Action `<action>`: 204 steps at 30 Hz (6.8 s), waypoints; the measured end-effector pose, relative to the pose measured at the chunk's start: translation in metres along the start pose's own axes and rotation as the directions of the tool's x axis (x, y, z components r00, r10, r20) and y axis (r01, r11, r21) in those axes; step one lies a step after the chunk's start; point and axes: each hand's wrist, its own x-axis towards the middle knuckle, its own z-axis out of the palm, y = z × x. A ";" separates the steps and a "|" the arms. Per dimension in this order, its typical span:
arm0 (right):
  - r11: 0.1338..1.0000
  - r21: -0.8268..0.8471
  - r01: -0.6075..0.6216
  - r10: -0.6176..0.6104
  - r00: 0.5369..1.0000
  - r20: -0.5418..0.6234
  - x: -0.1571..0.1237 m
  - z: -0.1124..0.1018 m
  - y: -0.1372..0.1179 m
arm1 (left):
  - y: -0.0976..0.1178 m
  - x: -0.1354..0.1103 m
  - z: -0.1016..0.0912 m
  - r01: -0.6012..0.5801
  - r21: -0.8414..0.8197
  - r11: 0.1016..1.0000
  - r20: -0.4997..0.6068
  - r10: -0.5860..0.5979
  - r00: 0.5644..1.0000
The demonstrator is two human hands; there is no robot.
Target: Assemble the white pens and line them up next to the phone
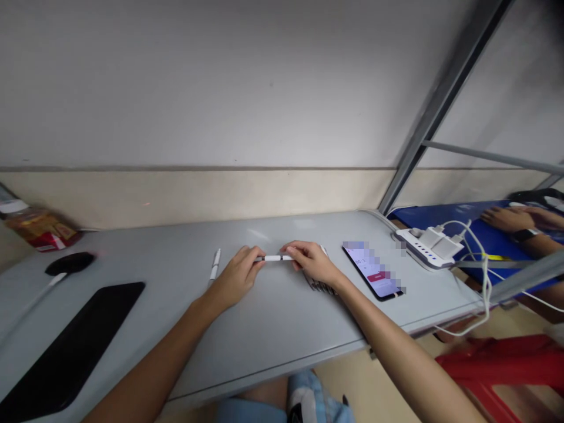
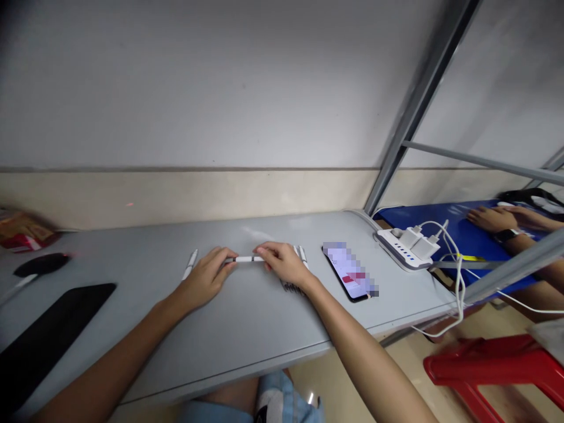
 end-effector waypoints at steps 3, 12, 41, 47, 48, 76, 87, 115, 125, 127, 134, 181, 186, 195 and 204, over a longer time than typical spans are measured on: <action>0.999 0.015 0.038 -0.038 0.999 0.017 0.000 -0.005 -0.001 | -0.001 0.001 -0.001 0.014 -0.007 1.000 -0.010 -0.014 1.000; 1.000 -0.009 -0.002 0.002 0.999 0.041 -0.001 -0.010 0.002 | 0.001 0.000 -0.003 0.026 -0.012 1.000 0.011 -0.026 1.000; 0.981 -0.183 0.066 -0.052 0.995 0.081 -0.004 -0.009 -0.007 | -0.002 0.000 -0.001 0.055 -0.017 0.998 0.045 -0.055 0.997; 0.969 -0.245 0.025 -0.010 0.998 0.063 -0.001 -0.004 -0.006 | -0.003 0.000 0.002 0.055 -0.007 0.998 0.054 -0.054 0.997; 0.968 -0.250 0.033 -0.018 0.998 0.063 0.000 -0.004 -0.006 | -0.002 0.000 0.002 0.051 -0.001 0.999 0.061 -0.051 0.997; 0.856 0.487 -0.172 0.205 0.979 -0.013 0.004 0.002 -0.006 | 0.005 0.002 -0.004 0.089 -0.031 0.996 -0.077 -0.091 0.993; 0.907 0.414 -0.080 0.128 0.988 -0.088 0.003 0.000 -0.005 | -0.007 0.003 -0.013 0.189 -0.030 0.982 -0.106 -0.191 0.976; 0.311 0.950 -0.021 0.315 0.945 -0.082 0.010 -0.009 0.007 | -0.019 0.002 -0.022 0.163 0.226 0.960 -0.239 -0.108 0.965; 0.244 0.969 0.040 0.214 0.972 -0.094 0.010 -0.009 0.005 | -0.047 -0.003 -0.033 0.539 0.554 0.634 -0.196 -0.530 0.825; 0.244 0.969 0.034 0.203 0.975 -0.086 0.010 -0.009 0.005 | -0.049 -0.004 -0.034 0.571 0.557 0.603 -0.162 -0.595 0.787; 0.269 0.962 0.037 0.196 0.976 -0.092 0.011 -0.010 0.006 | -0.051 -0.002 -0.035 0.597 0.531 0.601 -0.079 -0.667 0.741; 0.950 -0.292 0.108 -0.132 0.989 -0.063 0.024 0.006 0.005 | -0.015 -0.002 0.000 0.139 0.019 0.990 -0.098 -0.136 0.986; 0.982 -0.157 0.106 -0.088 0.989 0.120 0.020 0.014 -0.001 | 0.007 -0.003 0.009 0.015 -0.174 0.985 -0.024 -0.019 1.000; 0.977 0.116 -0.182 0.168 0.979 0.118 0.020 -0.005 0.007 | -0.010 -0.004 0.002 0.064 0.028 0.998 -0.008 -0.063 0.998; 0.959 0.191 -0.209 0.170 0.964 0.204 0.016 0.002 0.003 | -0.007 -0.003 0.002 -0.067 0.294 0.954 -0.042 0.083 0.996</action>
